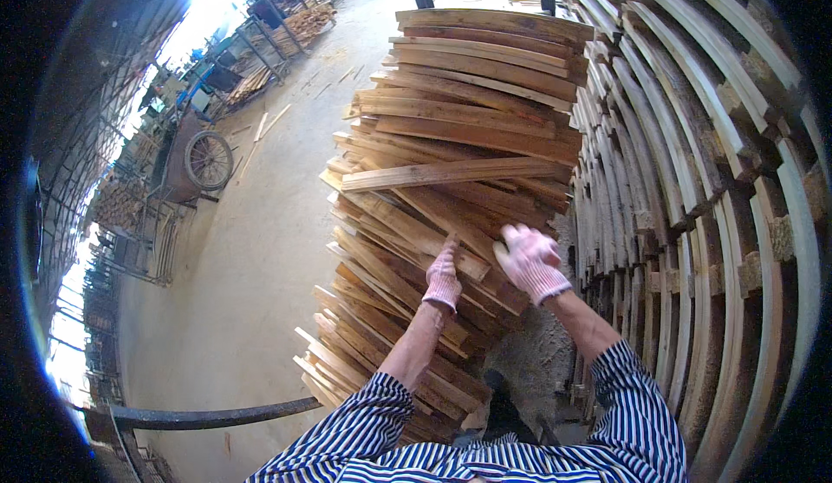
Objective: The person picks up wooden planks from a pile and stacks them onto a growing stack in a warehouse. The person wears gloves and handles the planks one by one or in small groups, placing them carefully on top of the existing stack.
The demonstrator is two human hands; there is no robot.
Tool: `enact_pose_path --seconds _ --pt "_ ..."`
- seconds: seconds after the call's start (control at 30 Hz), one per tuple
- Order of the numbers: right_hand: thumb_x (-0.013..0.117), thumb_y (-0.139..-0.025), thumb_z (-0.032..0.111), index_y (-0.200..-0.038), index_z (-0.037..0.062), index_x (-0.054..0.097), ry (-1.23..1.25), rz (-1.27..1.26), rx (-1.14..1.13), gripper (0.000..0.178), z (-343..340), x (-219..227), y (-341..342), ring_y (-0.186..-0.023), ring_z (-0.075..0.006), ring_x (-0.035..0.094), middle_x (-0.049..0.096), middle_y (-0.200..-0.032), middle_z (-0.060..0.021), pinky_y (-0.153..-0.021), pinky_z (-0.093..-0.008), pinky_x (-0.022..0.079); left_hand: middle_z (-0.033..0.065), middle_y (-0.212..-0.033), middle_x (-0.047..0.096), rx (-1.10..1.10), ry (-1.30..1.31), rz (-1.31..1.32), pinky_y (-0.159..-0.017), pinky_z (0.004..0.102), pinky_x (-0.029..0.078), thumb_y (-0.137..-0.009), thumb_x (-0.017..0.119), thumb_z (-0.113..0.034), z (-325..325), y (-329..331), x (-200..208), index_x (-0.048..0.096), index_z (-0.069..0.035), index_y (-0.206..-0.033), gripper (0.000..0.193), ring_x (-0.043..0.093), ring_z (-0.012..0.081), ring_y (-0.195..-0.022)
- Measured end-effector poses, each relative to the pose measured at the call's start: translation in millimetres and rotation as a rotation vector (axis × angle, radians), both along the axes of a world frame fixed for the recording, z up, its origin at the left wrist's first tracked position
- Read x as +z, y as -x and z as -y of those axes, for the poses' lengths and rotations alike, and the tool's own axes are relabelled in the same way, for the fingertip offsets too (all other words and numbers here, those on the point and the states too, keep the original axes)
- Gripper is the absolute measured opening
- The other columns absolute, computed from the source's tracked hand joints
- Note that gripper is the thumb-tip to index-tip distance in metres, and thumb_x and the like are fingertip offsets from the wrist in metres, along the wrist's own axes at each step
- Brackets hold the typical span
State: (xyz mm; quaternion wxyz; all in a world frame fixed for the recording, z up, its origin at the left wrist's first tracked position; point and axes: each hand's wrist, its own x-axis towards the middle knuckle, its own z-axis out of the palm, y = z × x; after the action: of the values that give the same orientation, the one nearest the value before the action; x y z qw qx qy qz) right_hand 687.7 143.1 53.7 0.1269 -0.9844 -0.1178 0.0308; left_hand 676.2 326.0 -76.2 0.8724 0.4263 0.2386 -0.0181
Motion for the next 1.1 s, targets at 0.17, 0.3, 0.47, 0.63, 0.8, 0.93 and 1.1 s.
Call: enact_pose_path --seconds 0.17,0.3,0.47,0.63,0.8,0.93,1.1 --pt "0.076 -0.076 0.032 -0.14 0.013 0.046 -0.112 0.555 0.151 0.074 -40 37 -92 -0.133 -0.0346 0.043 0.045 -0.145 -0.014 -0.104 -0.0518 0.038 0.0061 -0.1 0.068 0.133 -0.157 -0.248 -0.087 0.0339 0.048 -0.073 0.084 -0.043 15 -38 3 0.072 0.0 -0.098 0.051 0.059 0.0178 -0.09" --pt "0.054 -0.085 0.025 -0.129 0.013 0.052 0.276 0.435 0.247 0.045 -58 21 -150 -0.117 -0.031 0.05 0.053 -0.126 -0.013 -0.098 -0.0464 0.041 0.008 -0.124 0.062 0.065 -0.071 -0.229 -0.098 0.0358 0.046 -0.086 0.071 -0.029 -2 -37 3 0.061 0.001 -0.122 0.048 0.059 0.0181 -0.101" --pt "0.055 -0.084 0.032 -0.098 0.0103 0.062 0.326 0.075 0.394 0.027 -44 31 -130 -0.092 -0.0291 0.064 0.064 -0.101 -0.0123 -0.072 -0.0475 0.055 0.0032 -0.15 0.043 -0.821 -1.681 0.034 -0.106 0.0333 0.043 -0.093 0.053 -0.008 3 -36 -1 0.038 0.0 -0.148 0.057 0.056 0.0189 -0.121" --pt "0.053 -0.076 0.081 -0.152 0.0103 0.025 -0.085 -0.477 0.137 0.108 -10 1 -66 -0.14 -0.0353 0.037 0.037 -0.151 -0.0215 -0.114 -0.0424 0.032 0.0072 -0.136 0.057 -0.57 -1.338 -0.077 -0.103 0.0304 0.043 -0.092 0.057 -0.016 16 -28 16 0.052 -0.003 -0.138 0.048 0.055 0.0159 -0.116" --pt "0.06 -0.073 0.077 -0.156 0.0104 0.016 -0.176 -0.489 0.043 0.115 -7 -13 -36 -0.146 -0.0325 0.026 0.026 -0.158 -0.0181 -0.118 -0.0403 0.025 0.0093 -0.124 0.063 0.099 0.186 -0.24 -0.098 0.0345 0.046 -0.083 0.075 -0.037 4 -29 -8 0.059 -0.004 -0.13 0.059 0.056 0.0214 -0.112" --pt "0.067 -0.072 0.069 -0.15 0.004 0.029 -0.163 -0.509 -0.144 0.109 -9 -10 -21 -0.142 -0.0337 0.033 0.036 -0.152 -0.0209 -0.116 -0.0397 0.029 0.0083 -0.129 0.061 0.087 0.105 -0.151 -0.097 0.0356 0.049 -0.082 0.077 -0.032 23 -5 39 0.054 -0.006 -0.136 0.064 0.059 0.0231 -0.113" --pt "0.07 -0.068 0.069 -0.142 0.0061 0.042 -0.291 -0.579 0.01 0.101 -5 4 10 -0.132 -0.0375 0.047 0.048 -0.141 -0.025 -0.109 -0.0448 0.036 0.0107 -0.135 0.055 0.156 0.01 0.009 -0.104 0.0384 0.043 -0.087 0.069 -0.045 21 17 55 0.047 -0.007 -0.142 0.07 0.054 0.0231 -0.119"
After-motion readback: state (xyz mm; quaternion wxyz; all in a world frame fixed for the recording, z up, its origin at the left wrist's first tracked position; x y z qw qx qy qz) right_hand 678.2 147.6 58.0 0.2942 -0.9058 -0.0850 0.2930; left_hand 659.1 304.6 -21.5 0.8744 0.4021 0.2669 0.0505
